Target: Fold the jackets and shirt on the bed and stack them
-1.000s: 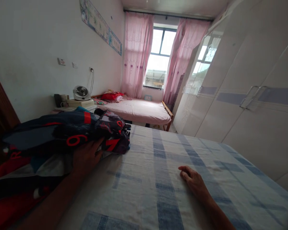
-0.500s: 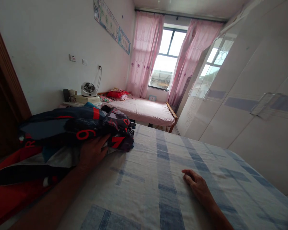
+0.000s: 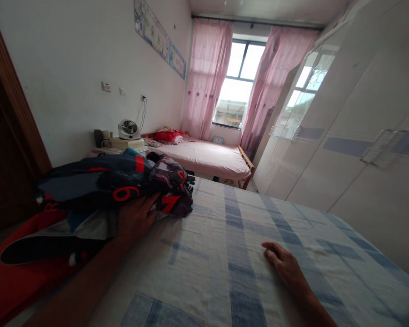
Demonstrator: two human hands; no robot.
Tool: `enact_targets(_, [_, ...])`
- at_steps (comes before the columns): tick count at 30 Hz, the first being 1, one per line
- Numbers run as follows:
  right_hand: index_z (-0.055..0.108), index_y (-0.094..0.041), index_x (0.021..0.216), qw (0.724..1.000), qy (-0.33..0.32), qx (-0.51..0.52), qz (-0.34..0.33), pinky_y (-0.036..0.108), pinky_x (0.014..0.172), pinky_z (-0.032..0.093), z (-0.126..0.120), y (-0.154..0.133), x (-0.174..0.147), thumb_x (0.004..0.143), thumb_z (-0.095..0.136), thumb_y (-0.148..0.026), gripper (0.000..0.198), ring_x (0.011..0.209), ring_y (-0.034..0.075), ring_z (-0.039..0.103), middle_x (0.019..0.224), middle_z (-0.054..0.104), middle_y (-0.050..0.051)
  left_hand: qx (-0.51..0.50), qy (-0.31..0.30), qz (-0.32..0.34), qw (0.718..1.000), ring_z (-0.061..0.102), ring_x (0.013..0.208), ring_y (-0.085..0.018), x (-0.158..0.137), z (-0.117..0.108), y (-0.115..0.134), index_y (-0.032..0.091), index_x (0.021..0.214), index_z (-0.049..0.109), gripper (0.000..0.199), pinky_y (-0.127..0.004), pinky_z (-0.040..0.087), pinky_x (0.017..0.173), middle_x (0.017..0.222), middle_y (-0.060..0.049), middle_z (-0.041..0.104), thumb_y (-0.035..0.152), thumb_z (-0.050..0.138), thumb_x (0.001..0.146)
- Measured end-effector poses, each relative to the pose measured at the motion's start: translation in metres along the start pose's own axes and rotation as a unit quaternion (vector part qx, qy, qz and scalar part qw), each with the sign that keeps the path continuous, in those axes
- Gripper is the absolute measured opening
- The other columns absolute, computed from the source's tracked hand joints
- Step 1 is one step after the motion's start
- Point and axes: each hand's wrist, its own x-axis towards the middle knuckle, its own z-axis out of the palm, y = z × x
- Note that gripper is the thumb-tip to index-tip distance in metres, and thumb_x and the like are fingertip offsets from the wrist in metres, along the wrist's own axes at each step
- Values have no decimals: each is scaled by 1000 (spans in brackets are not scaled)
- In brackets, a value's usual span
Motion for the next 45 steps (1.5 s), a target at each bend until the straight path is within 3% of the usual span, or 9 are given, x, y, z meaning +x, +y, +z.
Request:
enact_targets(19, [65,-25,101,1000,-20,-7,8,36,89,43,-1,11,5,75,43,-49,41,100,25,61,107,68,3,-21,17,3,1000,64,94,-26,1,0,0,19,120,59,45,-36,48,81,106,-9,69,18,54,75])
enact_targets(45, [67,-24,96,1000,-2,12,1,33,89,44,3,4,5,74,42,-47,41,99,24,62,105,69,3,8,15,15,1000,64,89,-24,-1,4,-6,18,124,55,41,-32,48,77,104,-11,68,32,48,86])
